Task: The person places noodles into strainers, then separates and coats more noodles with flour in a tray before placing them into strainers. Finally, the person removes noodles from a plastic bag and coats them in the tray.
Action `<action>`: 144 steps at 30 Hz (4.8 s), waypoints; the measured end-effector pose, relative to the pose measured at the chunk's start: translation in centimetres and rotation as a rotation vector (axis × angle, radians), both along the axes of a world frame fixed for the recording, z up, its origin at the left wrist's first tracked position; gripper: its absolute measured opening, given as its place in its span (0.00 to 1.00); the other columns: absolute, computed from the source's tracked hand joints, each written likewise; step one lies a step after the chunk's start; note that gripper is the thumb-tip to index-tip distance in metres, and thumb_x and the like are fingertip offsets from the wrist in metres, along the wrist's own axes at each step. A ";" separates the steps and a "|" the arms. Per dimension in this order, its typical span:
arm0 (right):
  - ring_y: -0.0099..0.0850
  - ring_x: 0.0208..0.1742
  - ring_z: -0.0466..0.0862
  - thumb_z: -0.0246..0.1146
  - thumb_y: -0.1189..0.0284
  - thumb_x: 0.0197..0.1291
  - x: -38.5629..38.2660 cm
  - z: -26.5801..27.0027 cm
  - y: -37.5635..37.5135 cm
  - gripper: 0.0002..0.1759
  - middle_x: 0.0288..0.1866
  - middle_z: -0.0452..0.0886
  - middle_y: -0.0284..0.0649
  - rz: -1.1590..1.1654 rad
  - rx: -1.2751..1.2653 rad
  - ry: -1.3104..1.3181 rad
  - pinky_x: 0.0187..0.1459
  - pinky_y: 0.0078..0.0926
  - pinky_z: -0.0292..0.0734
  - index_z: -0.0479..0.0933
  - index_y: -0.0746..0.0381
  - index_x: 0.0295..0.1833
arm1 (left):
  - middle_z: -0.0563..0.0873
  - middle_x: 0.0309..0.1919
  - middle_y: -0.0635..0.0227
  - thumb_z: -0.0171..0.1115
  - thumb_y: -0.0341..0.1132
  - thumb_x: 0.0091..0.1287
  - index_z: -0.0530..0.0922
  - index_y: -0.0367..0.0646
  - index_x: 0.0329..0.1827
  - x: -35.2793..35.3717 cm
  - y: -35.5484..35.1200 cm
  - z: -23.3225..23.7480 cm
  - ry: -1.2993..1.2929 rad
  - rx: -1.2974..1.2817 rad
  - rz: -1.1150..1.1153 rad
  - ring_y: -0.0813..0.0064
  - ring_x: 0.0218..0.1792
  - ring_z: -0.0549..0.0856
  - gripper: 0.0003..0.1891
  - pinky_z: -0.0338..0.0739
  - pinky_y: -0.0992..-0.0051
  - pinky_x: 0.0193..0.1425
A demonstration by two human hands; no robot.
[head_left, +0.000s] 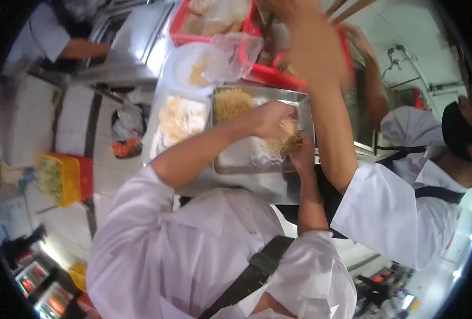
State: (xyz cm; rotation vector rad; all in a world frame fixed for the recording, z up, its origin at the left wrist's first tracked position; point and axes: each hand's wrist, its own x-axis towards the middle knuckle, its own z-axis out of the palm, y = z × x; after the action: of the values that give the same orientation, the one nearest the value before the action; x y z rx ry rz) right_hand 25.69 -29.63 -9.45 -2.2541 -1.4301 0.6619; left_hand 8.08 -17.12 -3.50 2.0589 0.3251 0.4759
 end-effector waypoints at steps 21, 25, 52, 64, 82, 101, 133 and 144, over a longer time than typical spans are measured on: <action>0.40 0.67 0.76 0.65 0.71 0.61 1.5 -2.4 -4.1 0.23 0.63 0.78 0.50 -0.054 0.081 0.079 0.67 0.39 0.70 0.76 0.64 0.62 | 0.80 0.52 0.48 0.75 0.39 0.53 0.76 0.39 0.60 -5.3 -3.0 -1.9 0.219 0.498 0.160 0.49 0.59 0.77 0.31 0.74 0.55 0.61; 0.39 0.67 0.76 0.61 0.70 0.65 -0.3 -3.0 -3.7 0.21 0.63 0.78 0.51 -0.006 0.524 -0.208 0.66 0.38 0.72 0.76 0.65 0.62 | 0.84 0.47 0.52 0.74 0.35 0.48 0.80 0.38 0.49 -1.5 -3.9 -13.7 0.537 0.316 -0.151 0.48 0.61 0.75 0.24 0.72 0.50 0.59; 0.55 0.65 0.73 0.64 0.73 0.57 -0.8 0.8 -5.2 0.23 0.57 0.76 0.53 0.332 0.052 -0.059 0.65 0.46 0.70 0.74 0.63 0.60 | 0.86 0.44 0.53 0.66 0.31 0.59 0.84 0.39 0.48 -10.2 -7.1 15.5 0.177 0.340 0.143 0.51 0.46 0.85 0.14 0.80 0.57 0.54; 0.33 0.47 0.83 0.54 0.86 0.52 0.5 15.7 -1.4 0.21 0.43 0.81 0.43 0.220 0.764 0.268 0.51 0.31 0.78 0.76 0.64 0.53 | 0.86 0.43 0.47 0.68 0.35 0.61 0.81 0.33 0.52 -3.6 -4.8 -5.9 0.398 0.258 0.072 0.49 0.47 0.85 0.19 0.78 0.59 0.58; 0.51 0.50 0.81 0.60 0.77 0.57 -3.3 -2.4 -6.5 0.12 0.48 0.82 0.52 -0.025 0.929 0.004 0.53 0.40 0.77 0.82 0.64 0.47 | 0.86 0.35 0.48 0.61 0.33 0.64 0.85 0.42 0.39 -2.2 -3.1 -7.0 0.445 0.405 0.030 0.52 0.41 0.87 0.07 0.80 0.56 0.42; 0.43 0.55 0.79 0.64 0.69 0.57 0.1 -4.5 -2.2 0.25 0.56 0.80 0.40 0.347 0.113 -0.309 0.56 0.51 0.73 0.76 0.51 0.62 | 0.89 0.45 0.65 0.64 0.20 0.64 0.83 0.38 0.52 -7.2 -3.9 25.3 -0.184 0.684 0.289 0.76 0.46 0.87 0.13 0.81 0.75 0.50; 0.46 0.47 0.85 0.58 0.71 0.61 3.2 4.9 -2.2 0.13 0.47 0.85 0.48 0.180 0.271 -0.091 0.49 0.43 0.79 0.80 0.60 0.51 | 0.88 0.39 0.63 0.57 0.26 0.67 0.84 0.35 0.48 -1.8 -7.4 27.2 0.027 0.296 0.324 0.76 0.37 0.86 0.11 0.79 0.76 0.44; 0.55 0.54 0.81 0.53 0.63 0.71 -0.9 6.7 -0.8 0.20 0.53 0.82 0.57 0.351 0.292 0.099 0.56 0.50 0.75 0.75 0.64 0.59 | 0.90 0.40 0.61 0.53 0.26 0.68 0.82 0.27 0.54 -1.4 -7.0 31.0 -0.101 0.183 0.146 0.79 0.36 0.86 0.16 0.81 0.79 0.40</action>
State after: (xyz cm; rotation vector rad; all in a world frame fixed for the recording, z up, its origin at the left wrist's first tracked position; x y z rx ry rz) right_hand 24.77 -30.44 -2.71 -1.7446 -1.7628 0.6113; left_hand 6.66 -24.15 27.48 2.1875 0.3850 0.7182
